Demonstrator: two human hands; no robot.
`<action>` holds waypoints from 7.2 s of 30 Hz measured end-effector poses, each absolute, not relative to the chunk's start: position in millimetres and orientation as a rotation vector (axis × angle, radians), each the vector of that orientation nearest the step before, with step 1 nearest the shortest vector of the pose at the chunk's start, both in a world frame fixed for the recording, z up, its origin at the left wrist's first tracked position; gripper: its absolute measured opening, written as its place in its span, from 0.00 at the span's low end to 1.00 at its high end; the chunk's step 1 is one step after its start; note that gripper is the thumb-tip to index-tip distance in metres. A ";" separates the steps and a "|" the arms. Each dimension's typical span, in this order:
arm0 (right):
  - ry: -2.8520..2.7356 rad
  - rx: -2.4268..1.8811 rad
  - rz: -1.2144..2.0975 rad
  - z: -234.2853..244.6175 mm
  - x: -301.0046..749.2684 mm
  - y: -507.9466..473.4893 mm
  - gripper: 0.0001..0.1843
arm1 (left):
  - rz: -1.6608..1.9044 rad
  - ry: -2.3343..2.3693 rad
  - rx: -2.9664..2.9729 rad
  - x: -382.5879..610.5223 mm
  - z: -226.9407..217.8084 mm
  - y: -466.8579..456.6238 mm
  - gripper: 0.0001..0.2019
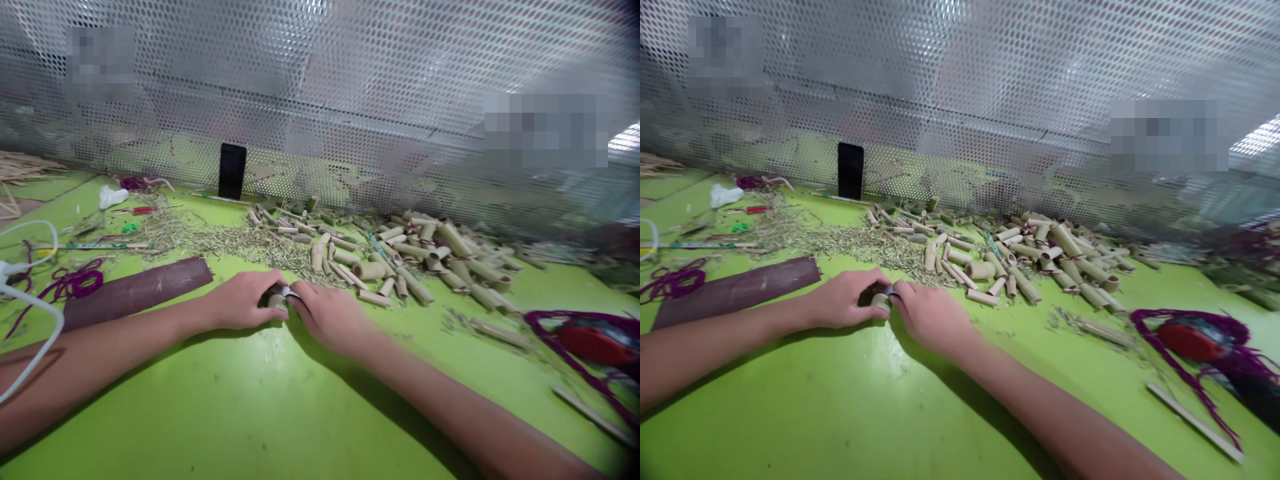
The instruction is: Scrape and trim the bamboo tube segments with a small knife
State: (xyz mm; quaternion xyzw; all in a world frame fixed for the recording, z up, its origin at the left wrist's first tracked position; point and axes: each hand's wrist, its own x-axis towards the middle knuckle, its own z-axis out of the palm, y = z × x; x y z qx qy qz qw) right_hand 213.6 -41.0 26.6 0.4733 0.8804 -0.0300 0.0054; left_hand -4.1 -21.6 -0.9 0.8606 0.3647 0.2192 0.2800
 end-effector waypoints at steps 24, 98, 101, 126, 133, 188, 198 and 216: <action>2.754 1.486 -0.331 25.1 220.0 -41.5 0.14 | 0.637 0.868 2.373 -5.1 -3.2 -20.0 0.15; 3.010 1.704 -0.349 14.9 244.7 -13.4 0.11 | 0.643 0.961 2.161 -2.9 -2.6 -19.7 0.31; 3.046 1.656 -0.313 15.8 243.8 -15.7 0.13 | 0.624 0.973 2.157 -2.4 -1.3 -19.8 0.32; 3.228 0.865 0.018 7.7 250.4 -22.4 0.26 | 0.624 0.919 2.132 -2.9 0.8 -19.0 0.34; 3.162 1.258 -0.209 12.7 246.4 -22.5 0.17 | 0.609 0.932 2.132 -3.0 1.5 -19.5 0.34; 2.802 1.501 -0.186 21.6 215.3 -43.8 0.13 | 0.605 0.949 2.313 -5.8 -0.2 -19.0 0.22; 2.689 1.513 -0.227 29.2 213.7 -46.2 0.13 | 0.611 0.943 2.407 -4.2 -2.4 -21.3 0.18; 2.790 1.504 -0.388 24.9 227.3 -44.6 0.14 | 0.642 0.893 2.443 -3.7 -4.8 -18.5 0.23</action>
